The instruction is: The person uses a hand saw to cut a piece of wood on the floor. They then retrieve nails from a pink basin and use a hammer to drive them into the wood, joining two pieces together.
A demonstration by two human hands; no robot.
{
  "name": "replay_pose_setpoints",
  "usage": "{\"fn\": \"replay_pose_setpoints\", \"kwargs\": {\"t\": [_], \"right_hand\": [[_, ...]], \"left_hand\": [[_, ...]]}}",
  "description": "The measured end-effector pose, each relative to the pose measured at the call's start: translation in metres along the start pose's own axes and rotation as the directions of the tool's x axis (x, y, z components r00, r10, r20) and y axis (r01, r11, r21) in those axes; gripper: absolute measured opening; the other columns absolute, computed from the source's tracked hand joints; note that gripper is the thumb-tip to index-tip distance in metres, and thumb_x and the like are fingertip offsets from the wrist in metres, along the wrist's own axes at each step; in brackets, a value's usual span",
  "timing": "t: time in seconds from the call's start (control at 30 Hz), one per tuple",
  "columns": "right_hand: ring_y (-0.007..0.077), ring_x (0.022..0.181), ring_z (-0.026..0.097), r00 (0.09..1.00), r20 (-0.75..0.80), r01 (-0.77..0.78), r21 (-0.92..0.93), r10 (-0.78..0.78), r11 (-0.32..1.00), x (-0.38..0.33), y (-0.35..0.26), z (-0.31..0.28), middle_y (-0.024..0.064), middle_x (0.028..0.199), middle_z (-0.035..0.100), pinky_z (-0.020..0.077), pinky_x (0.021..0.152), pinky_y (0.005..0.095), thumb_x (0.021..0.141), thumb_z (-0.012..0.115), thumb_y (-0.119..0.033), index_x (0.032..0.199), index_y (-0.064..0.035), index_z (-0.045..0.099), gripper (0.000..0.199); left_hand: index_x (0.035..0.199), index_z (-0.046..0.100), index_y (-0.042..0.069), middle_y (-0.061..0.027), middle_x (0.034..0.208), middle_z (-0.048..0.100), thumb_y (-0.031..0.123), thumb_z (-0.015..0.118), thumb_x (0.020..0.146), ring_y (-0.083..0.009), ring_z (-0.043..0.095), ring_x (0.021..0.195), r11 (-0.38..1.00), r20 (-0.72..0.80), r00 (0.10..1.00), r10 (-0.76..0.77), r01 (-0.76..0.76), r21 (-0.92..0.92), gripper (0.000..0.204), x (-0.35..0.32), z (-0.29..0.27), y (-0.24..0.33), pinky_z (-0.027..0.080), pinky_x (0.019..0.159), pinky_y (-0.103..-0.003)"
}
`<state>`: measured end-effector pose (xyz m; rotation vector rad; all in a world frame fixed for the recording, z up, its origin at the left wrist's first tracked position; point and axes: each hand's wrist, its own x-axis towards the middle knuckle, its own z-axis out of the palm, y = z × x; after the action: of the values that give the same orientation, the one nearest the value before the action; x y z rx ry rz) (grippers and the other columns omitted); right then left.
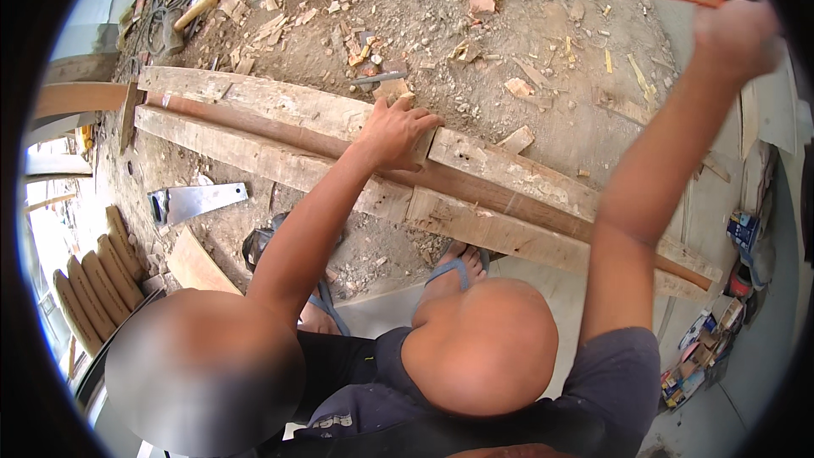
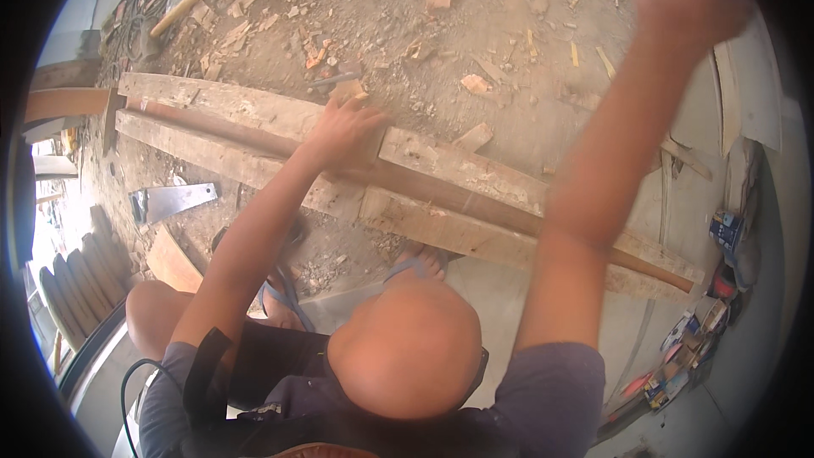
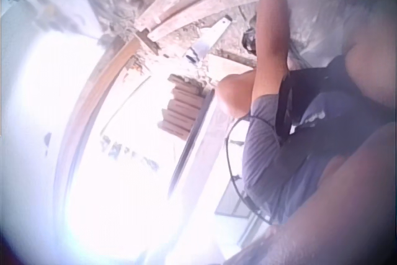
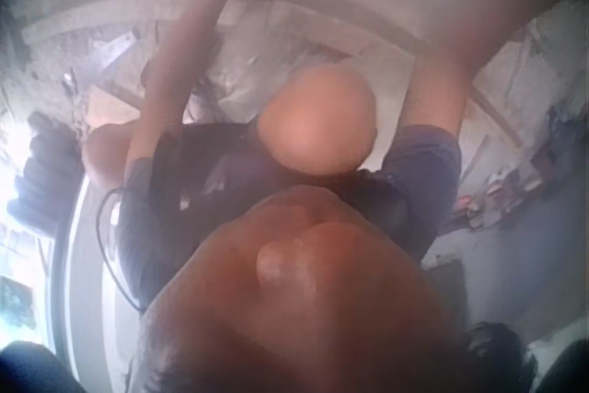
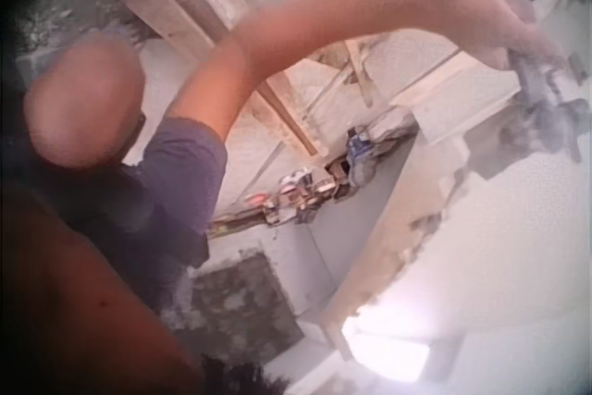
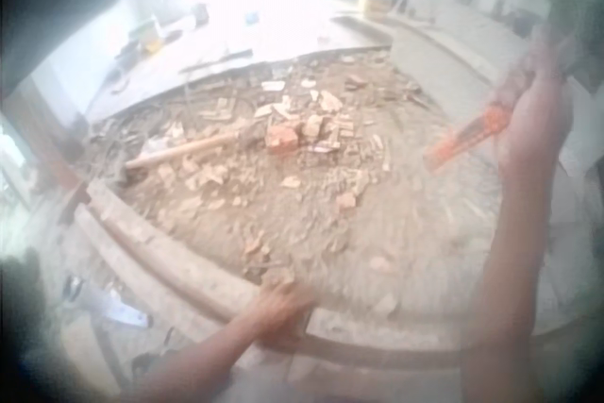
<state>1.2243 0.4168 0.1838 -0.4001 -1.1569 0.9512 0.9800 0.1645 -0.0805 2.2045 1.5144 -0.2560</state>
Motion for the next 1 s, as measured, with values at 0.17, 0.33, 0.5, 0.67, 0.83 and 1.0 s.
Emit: {"fn": "replay_pose_setpoints", "kwargs": {"t": [0.17,0.33,0.5,0.67,0.83,1.0], "right_hand": [[0.0207,0.058,0.057,0.985,-0.159,-0.165,-0.794,0.061,0.586,-0.162,0.201,-0.105,0.0037,0.062,0.059,0.0462,0.059,0.0395,0.093,0.063,-0.036,0.071,0.0004,0.058,0.043],[0.0195,0.051,0.053,0.901,-0.332,-0.432,-0.733,0.278,0.526,-0.181,0.206,-0.107,0.0035,0.058,0.055,0.0413,0.051,0.0386,0.092,0.066,-0.035,0.070,-0.0019,0.059,0.040],[0.0141,0.052,0.050,0.842,-0.204,-0.491,-0.672,0.499,0.554,-0.225,0.122,-0.045,0.0021,0.059,0.054,0.0394,0.049,0.0344,0.092,0.068,-0.040,0.070,-0.0054,0.057,0.042],[0.0092,0.052,0.047,0.765,-0.165,-0.522,-0.725,0.622,0.449,-0.218,0.063,-0.042,-0.0017,0.059,0.050,0.0390,0.048,0.0302,0.096,0.065,-0.038,0.069,-0.0115,0.054,0.039],[0.0068,0.053,0.045,0.633,-0.417,-0.751,-0.535,0.652,0.387,-0.228,0.012,-0.044,-0.0048,0.063,0.050,0.0368,0.048,0.0252,0.096,0.067,-0.032,0.078,-0.0117,0.054,0.030],[0.0069,0.059,0.042,0.698,-0.414,-0.702,-0.557,0.584,0.444,-0.265,-0.040,-0.075,-0.0030,0.066,0.045,0.0380,0.055,0.0243,0.100,0.060,-0.016,0.080,-0.0101,0.049,0.024]], "left_hand": [[0.141,0.047,0.028,0.0009,0.132,0.059,0.058,0.085,0.063,-0.0274,0.048,0.131,0.998,0.062,0.997,0.039,-0.036,-0.053,0.092,0.011,-0.005,0.015,0.035,0.107,-0.060],[0.142,0.046,0.029,0.0004,0.136,0.057,0.058,0.084,0.065,-0.0283,0.047,0.133,0.999,-0.095,0.995,0.021,-0.018,0.034,0.091,0.006,0.009,0.000,0.035,0.107,-0.061],[0.145,0.043,0.027,-0.0046,0.145,0.051,0.058,0.084,0.064,-0.0307,0.041,0.139,1.000,0.098,0.995,-0.018,0.020,-0.018,0.097,0.004,-0.009,0.003,0.031,0.109,-0.066],[0.143,0.046,0.010,-0.0173,0.144,0.050,0.046,0.073,0.081,-0.0358,0.042,0.138,0.840,-0.215,0.976,0.037,-0.147,-0.522,0.076,0.006,-0.030,0.038,0.034,0.113,-0.055],[0.123,0.062,0.005,-0.0210,0.121,0.064,0.031,0.061,0.093,-0.0367,0.061,0.112,0.798,-0.340,0.934,0.107,-0.284,-0.531,0.040,0.003,-0.072,0.069,0.048,0.097,-0.045],[0.104,0.065,0.002,-0.0237,0.085,0.067,0.039,0.060,0.091,-0.0376,0.068,0.082,0.917,0.201,0.953,0.226,-0.139,-0.375,0.039,-0.089,-0.015,0.057,0.055,0.068,-0.048]]}}
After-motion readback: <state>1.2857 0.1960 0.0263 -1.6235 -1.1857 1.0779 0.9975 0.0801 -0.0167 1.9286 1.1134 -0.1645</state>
